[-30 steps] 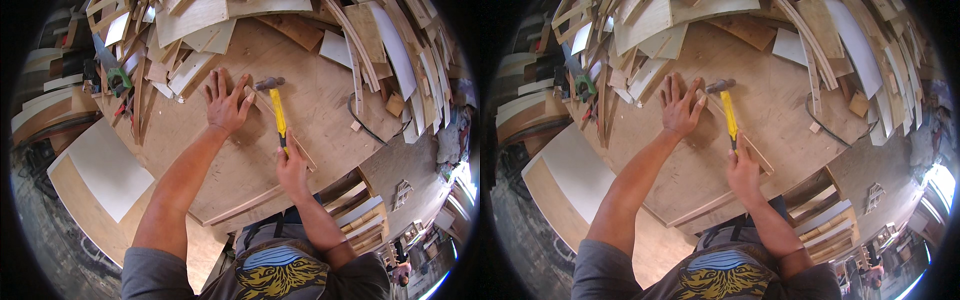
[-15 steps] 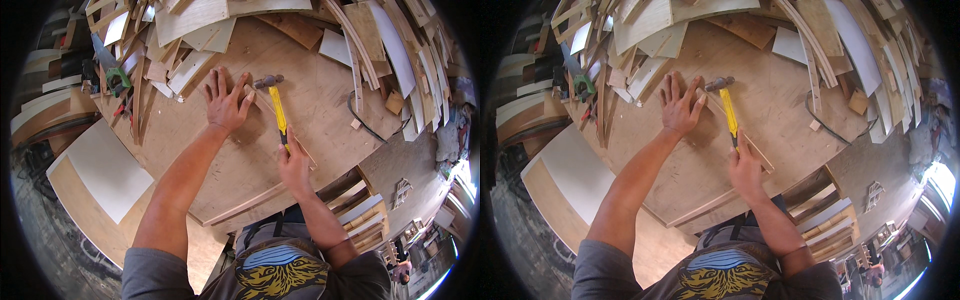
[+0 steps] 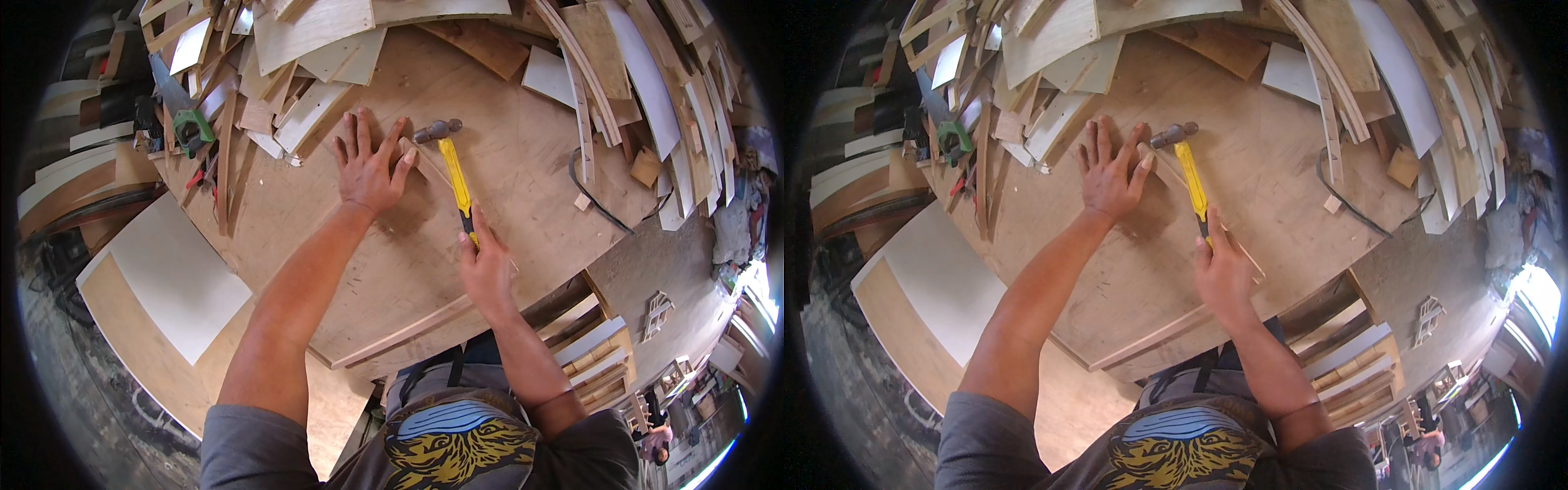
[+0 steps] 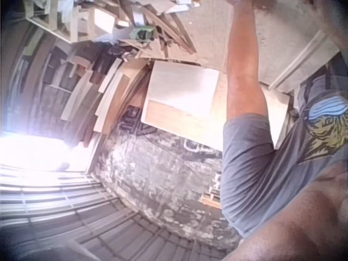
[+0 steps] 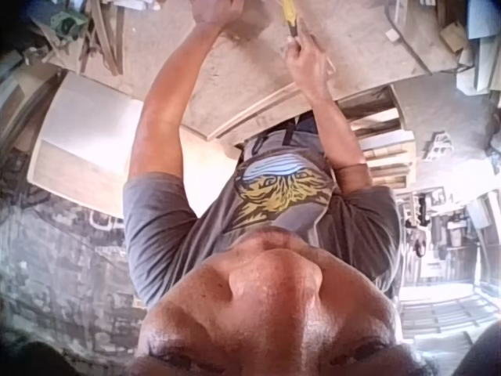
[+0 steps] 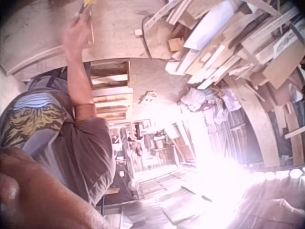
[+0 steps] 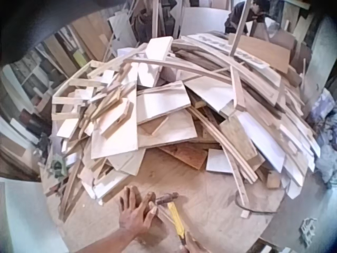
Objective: The person aligns wooden frame pieces on a board and hammers nails into the joints using a hammer.
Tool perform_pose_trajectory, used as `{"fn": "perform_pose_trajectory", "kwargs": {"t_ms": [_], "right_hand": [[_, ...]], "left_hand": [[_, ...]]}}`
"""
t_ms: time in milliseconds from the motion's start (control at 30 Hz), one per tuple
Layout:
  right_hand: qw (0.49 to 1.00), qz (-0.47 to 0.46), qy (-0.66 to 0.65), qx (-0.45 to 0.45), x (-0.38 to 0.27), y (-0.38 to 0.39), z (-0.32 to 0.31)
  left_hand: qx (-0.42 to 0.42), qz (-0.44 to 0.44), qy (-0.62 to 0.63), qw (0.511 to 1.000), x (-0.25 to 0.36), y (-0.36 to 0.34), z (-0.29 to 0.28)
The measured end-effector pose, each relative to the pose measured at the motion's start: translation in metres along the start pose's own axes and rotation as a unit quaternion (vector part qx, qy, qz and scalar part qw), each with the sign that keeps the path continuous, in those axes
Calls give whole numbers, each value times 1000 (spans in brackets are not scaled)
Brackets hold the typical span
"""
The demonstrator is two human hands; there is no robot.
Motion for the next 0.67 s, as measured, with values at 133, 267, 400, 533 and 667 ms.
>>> {"fn": "perform_pose_trajectory", "kwargs": {"t_ms": [133,267,400,533,667], "right_hand": [[998,46,-42,-32,5,-3,0],[998,-47,27,16,-5,0,0],[996,80,-24,-39,12,-2,-2],[999,-1,-12,-30,3,-9,-3],[999,33,-37,-7,17,-10,-14]], "left_hand": [[-2,-6,2,1000,-4,0,0],[3,-4,3,1000,-4,1,1],[-17,-14,-12,1000,-1,0,2],[-14,-12,-4,1000,-2,2,-1],[-13,-12,1,1000,-3,1,-2]]}}
Point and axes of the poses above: each hand's wrist, its own y-axis away from the middle knuckle, its own z-axis out of the palm, x = y × z, the point moved 9 cm from there along -y, towards the middle knuckle, and after that the axes turned 8 degrees about -x, right-handed, at the moved point
